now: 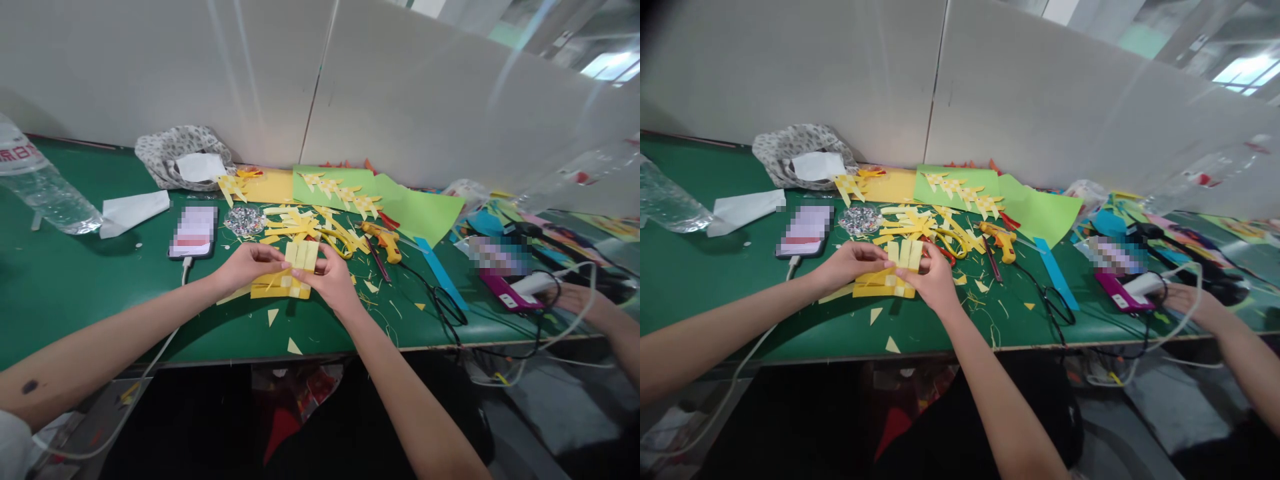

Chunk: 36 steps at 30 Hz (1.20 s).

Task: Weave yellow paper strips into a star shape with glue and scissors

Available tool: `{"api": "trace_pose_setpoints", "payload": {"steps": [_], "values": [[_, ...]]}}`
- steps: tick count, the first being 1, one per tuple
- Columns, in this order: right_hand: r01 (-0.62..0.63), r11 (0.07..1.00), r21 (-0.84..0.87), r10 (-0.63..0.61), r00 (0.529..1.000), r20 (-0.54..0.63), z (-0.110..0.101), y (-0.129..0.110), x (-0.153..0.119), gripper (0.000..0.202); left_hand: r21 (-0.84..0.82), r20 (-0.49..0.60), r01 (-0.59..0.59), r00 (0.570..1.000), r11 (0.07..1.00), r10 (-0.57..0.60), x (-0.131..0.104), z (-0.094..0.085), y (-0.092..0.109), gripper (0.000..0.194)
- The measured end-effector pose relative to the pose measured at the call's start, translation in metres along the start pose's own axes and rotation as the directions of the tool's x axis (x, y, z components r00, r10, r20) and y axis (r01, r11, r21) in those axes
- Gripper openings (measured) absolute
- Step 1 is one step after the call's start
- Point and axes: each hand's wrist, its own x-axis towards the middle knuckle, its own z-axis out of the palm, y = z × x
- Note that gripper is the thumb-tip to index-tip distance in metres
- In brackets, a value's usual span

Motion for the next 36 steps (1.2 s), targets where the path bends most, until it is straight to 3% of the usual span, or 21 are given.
{"api": "trace_pose_setpoints", "payload": {"steps": [7, 12, 16, 21, 29, 36], "values": [[0.002, 1.0, 0.009, -0.002, 1.0, 0.005, 0.0, 0.0, 0.0, 0.054, 0.0, 0.017, 0.023, 1.0, 1.0, -0.023, 0.0, 0.0, -0.001, 0.02], [0.002, 1.0, 0.013, -0.001, 0.993, -0.118, -0.001, -0.004, 0.001, 0.055, 0.07, -0.027, 0.018, 1.0, 0.997, -0.016, -0.003, -0.002, 0.006, 0.031], [0.017, 0.998, 0.066, -0.006, 0.985, -0.171, -0.002, -0.002, 0.002, 0.056, 0.055, -0.001, -0.008, 1.0, 0.998, 0.008, -0.005, -0.002, 0.012, 0.034], [0.018, 0.999, 0.05, -0.011, 0.99, -0.141, -0.002, 0.001, 0.002, 0.054, 0.043, 0.005, -0.076, 0.997, 0.996, 0.075, -0.004, 0.0, 0.01, 0.028], [-0.023, 0.999, 0.048, 0.03, 0.991, -0.134, -0.002, -0.005, 0.001, 0.057, 0.084, 0.054, -0.04, 0.998, 0.996, 0.036, -0.001, -0.001, 0.003, 0.02], [-0.048, 0.996, 0.07, 0.056, 0.991, -0.122, -0.002, -0.007, 0.001, 0.061, 0.11, 0.022, -0.056, 0.998, 0.992, 0.054, 0.0, -0.002, 0.003, 0.025]]}}
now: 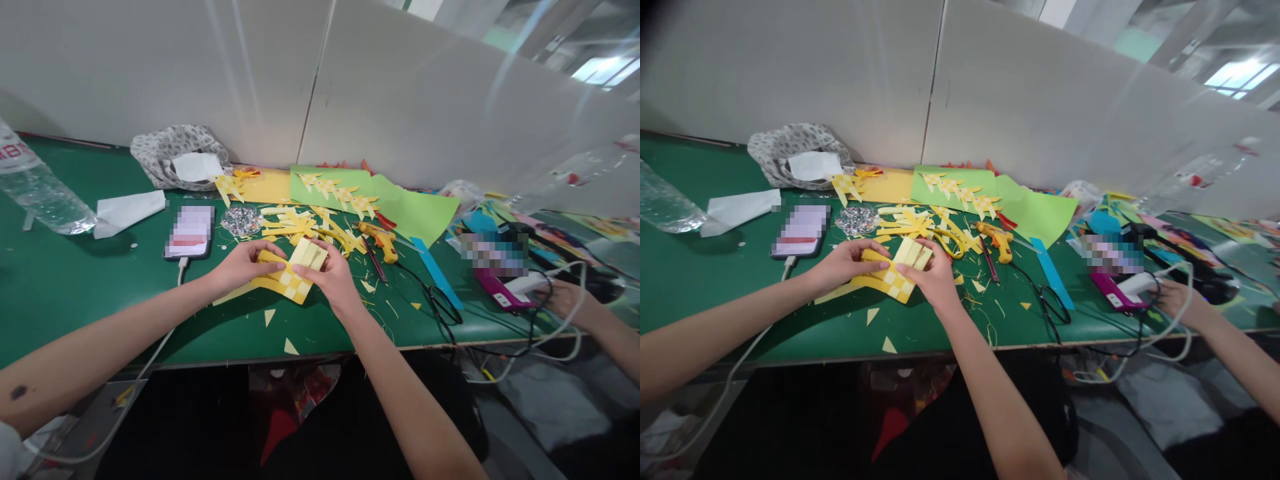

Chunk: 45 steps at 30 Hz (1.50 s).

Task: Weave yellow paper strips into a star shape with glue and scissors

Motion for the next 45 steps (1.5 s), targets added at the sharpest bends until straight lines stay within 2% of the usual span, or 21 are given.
{"api": "trace_pose_setpoints", "payload": {"steps": [5, 9, 12, 15, 21, 26, 32, 38, 45], "values": [[-0.014, 1.0, -0.001, 0.014, 1.0, 0.001, -0.002, 0.002, 0.001, 0.063, -0.063, 0.003, 0.052, 0.999, 0.997, -0.052, -0.001, -0.001, 0.004, 0.029], [0.032, 0.999, 0.041, -0.026, 0.989, -0.148, -0.006, 0.003, 0.004, 0.06, -0.235, -0.056, 0.085, 0.993, 0.968, -0.101, -0.001, -0.002, 0.006, 0.038], [0.054, 0.995, 0.086, -0.034, 0.975, -0.218, -0.006, 0.006, 0.006, 0.06, -0.318, 0.015, 0.106, 0.994, 0.942, -0.107, -0.002, 0.001, 0.006, 0.051], [0.045, 0.991, 0.125, -0.016, 0.975, -0.22, -0.001, 0.008, 0.005, 0.061, -0.278, 0.096, 0.108, 0.992, 0.955, -0.084, -0.004, 0.004, 0.006, 0.056], [-0.013, 0.987, 0.162, 0.036, 0.989, -0.145, 0.005, 0.003, 0.0, 0.057, -0.233, -0.044, 0.074, 0.995, 0.97, -0.087, -0.001, 0.003, 0.005, 0.055], [-0.034, 0.999, -0.002, 0.034, 0.999, -0.031, -0.006, -0.007, 0.001, 0.035, -0.189, -0.077, -0.006, 0.997, 0.982, -0.009, 0.002, 0.001, 0.004, 0.052], [0.004, 0.989, -0.148, 0.012, 0.994, 0.112, -0.014, -0.006, 0.002, 0.025, -0.008, -0.177, -0.106, 0.979, 0.994, 0.103, 0.001, -0.002, 0.0, 0.042], [0.089, 0.963, -0.256, -0.078, 0.996, 0.053, -0.017, -0.001, 0.006, 0.023, 0.01, -0.145, -0.201, 0.969, 0.98, 0.2, 0.005, -0.003, -0.007, 0.033], [0.108, 0.912, -0.396, -0.107, 0.994, 0.024, -0.015, -0.002, 0.005, 0.018, 0.137, -0.133, -0.173, 0.972, 0.975, 0.191, 0.008, -0.008, -0.007, 0.017]]}}
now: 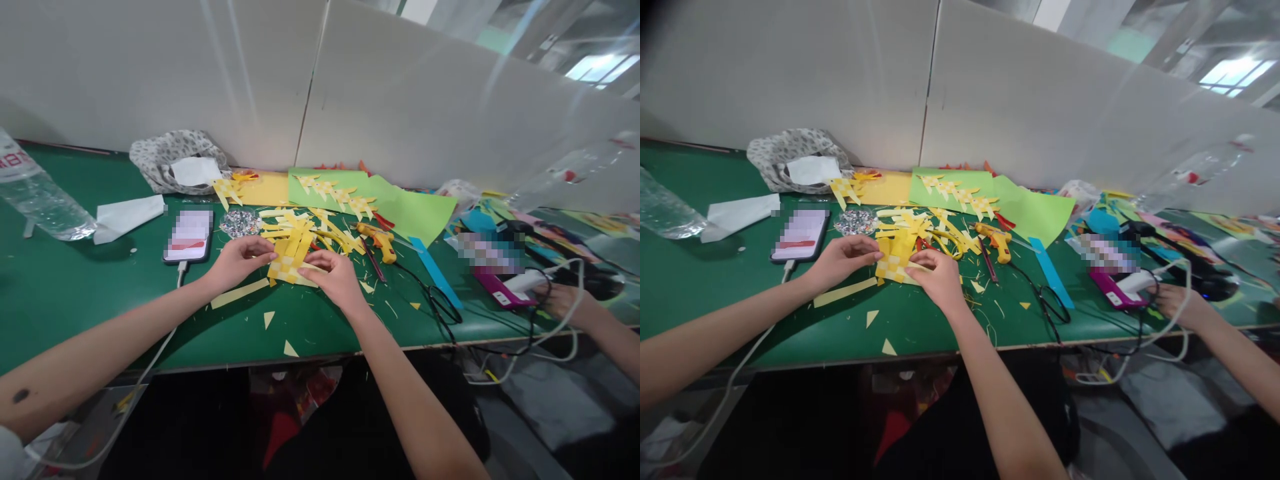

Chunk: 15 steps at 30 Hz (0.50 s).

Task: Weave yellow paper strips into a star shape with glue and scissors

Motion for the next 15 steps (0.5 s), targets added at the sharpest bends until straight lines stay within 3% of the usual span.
{"api": "trace_pose_setpoints", "payload": {"steps": [8, 15], "values": [[0.027, 0.997, -0.069, -0.029, 0.999, -0.025, 0.0021, 0.0023, -0.0007, 0.028, 0.018, 0.01, -0.034, 0.999, 0.999, 0.034, -0.0013, 0.0005, -0.0012, 0.014], [0.087, 0.992, -0.092, -0.092, 0.995, -0.044, 0.0021, 0.0035, -0.0007, 0.016, 0.064, 0.005, -0.053, 0.999, 0.997, 0.053, -0.0009, 0.0004, -0.0053, 0.018]]}}
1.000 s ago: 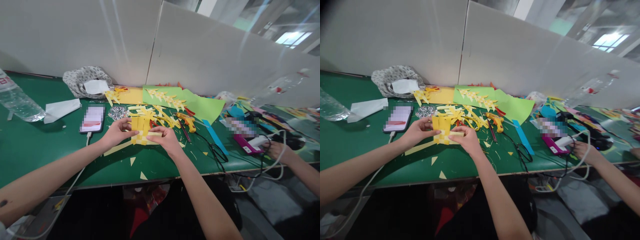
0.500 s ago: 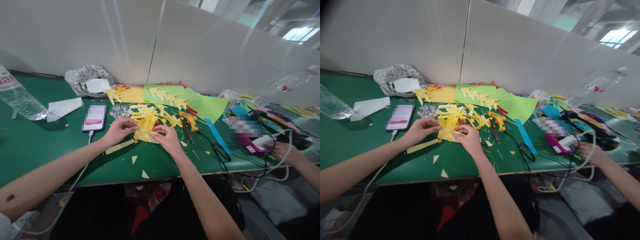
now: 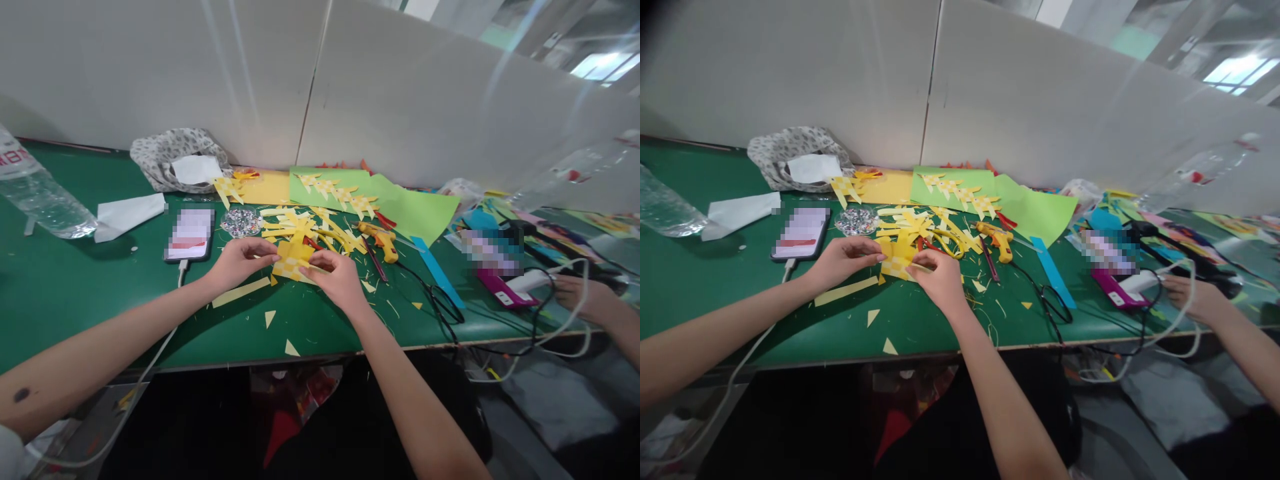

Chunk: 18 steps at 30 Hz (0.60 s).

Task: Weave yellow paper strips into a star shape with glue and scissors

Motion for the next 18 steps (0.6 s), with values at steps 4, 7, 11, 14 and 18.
{"api": "trace_pose_setpoints", "payload": {"steps": [4, 7, 11, 14, 18], "values": [[0.03, 0.999, -0.028, -0.03, 1.0, 0.004, -0.0002, 0.0006, -0.0006, 0.012, 0.042, 0.064, 0.046, 0.997, 0.998, -0.049, 0.0003, 0.0005, -0.0024, 0.021], [0.043, 0.998, -0.045, -0.041, 0.999, 0.035, -0.0006, 0.0011, -0.0013, 0.011, 0.012, 0.062, 0.048, 0.997, 0.999, -0.049, -0.0001, 0.0007, -0.0021, 0.021], [0.059, 0.995, -0.079, -0.053, 0.996, 0.076, -0.0012, -0.001, -0.0026, 0.016, 0.001, 0.091, 0.008, 0.996, 1.0, -0.008, -0.0018, 0.0016, -0.0002, 0.02], [0.05, 0.998, -0.048, -0.046, 0.995, 0.086, -0.0014, -0.0045, -0.0041, 0.026, 0.006, 0.141, -0.035, 0.989, 0.999, 0.034, -0.0035, 0.0031, 0.0011, 0.02], [-0.005, 0.998, 0.068, 0.001, 0.998, 0.061, -0.0022, -0.0086, -0.0048, 0.029, -0.038, 0.146, -0.001, 0.989, 0.999, 0.007, -0.0054, 0.0049, 0.0016, 0.024]]}}
